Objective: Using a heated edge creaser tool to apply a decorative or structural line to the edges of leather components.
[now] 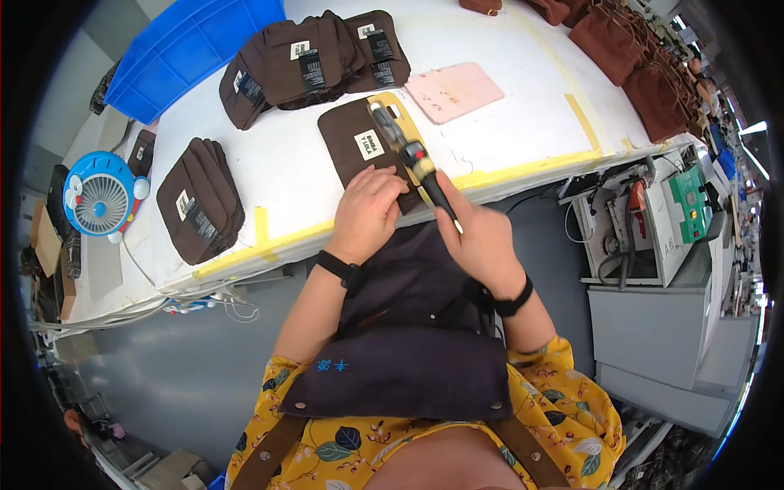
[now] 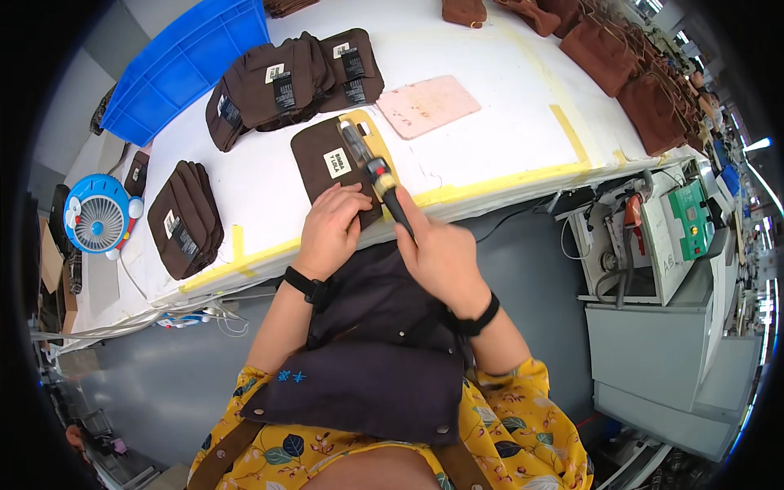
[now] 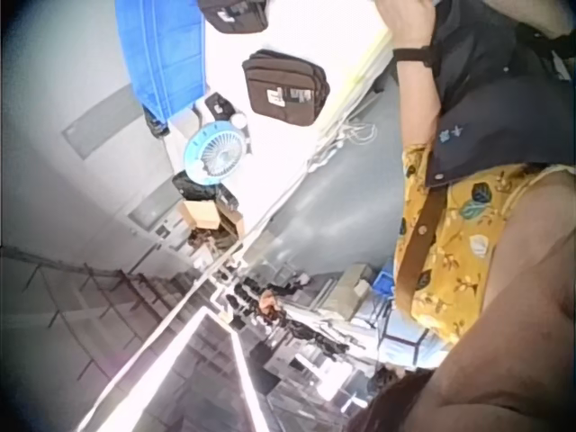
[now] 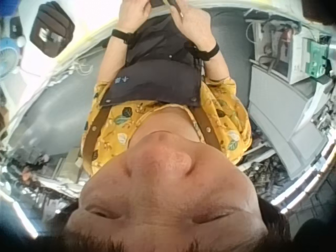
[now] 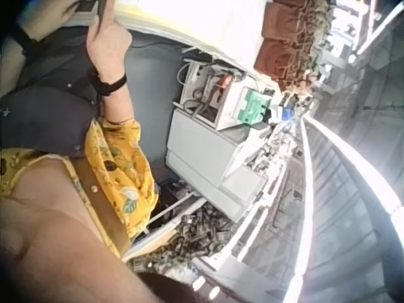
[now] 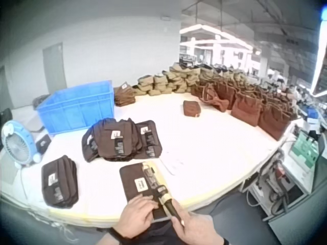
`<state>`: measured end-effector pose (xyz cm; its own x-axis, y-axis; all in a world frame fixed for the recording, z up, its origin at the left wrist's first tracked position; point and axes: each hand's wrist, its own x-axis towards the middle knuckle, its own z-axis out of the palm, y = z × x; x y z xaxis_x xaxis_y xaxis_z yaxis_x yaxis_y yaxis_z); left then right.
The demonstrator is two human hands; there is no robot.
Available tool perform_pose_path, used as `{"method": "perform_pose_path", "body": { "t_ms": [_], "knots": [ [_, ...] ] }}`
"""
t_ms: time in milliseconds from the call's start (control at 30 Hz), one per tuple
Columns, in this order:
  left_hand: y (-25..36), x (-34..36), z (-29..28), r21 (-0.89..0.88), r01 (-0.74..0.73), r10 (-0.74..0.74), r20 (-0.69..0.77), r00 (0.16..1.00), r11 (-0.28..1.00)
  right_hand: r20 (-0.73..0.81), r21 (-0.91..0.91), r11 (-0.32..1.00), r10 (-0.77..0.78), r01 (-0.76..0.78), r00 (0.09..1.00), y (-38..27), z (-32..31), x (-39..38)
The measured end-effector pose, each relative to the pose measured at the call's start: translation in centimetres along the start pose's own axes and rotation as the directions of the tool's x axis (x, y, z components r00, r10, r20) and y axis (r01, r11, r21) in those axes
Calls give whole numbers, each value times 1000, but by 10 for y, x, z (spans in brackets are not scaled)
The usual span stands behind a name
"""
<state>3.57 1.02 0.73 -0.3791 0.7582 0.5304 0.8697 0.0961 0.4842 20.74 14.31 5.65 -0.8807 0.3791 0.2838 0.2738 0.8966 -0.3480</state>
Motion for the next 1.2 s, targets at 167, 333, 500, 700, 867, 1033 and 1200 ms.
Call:
{"method": "perform_pose_path", "body": {
  "t_ms": [167, 333, 500, 700, 867, 1033, 1200],
  "knots": [
    [1, 0, 0, -13, -6, 6, -66, 998, 1000, 49, -38, 999, 12, -10, 999, -12, -19, -33],
    [4, 1, 3, 20, -28, 29, -83, 996, 999, -48, -99, 995, -39, 34, 998, -6, 10, 21],
    [0, -2, 2, 33, -34, 36, -65, 997, 999, -65, -71, 997, -43, 38, 997, -6, 17, 43],
    [0, -5, 2, 32, -27, 31, -135, 990, 999, -5, -89, 994, -61, 61, 998, -15, -35, -35],
    [0, -6, 1, 51, -56, 62, -137, 989, 997, 92, -80, 997, -13, 20, 996, -19, -47, -38],
    [3, -2, 5, 40, -57, 62, -136, 989, 998, -28, -106, 992, -76, 73, 997, -12, -1, 25],
    [2, -2, 4, 36, -49, 54, -139, 989, 998, -35, -124, 990, -76, 71, 996, -11, 7, 35]
  ]
}}
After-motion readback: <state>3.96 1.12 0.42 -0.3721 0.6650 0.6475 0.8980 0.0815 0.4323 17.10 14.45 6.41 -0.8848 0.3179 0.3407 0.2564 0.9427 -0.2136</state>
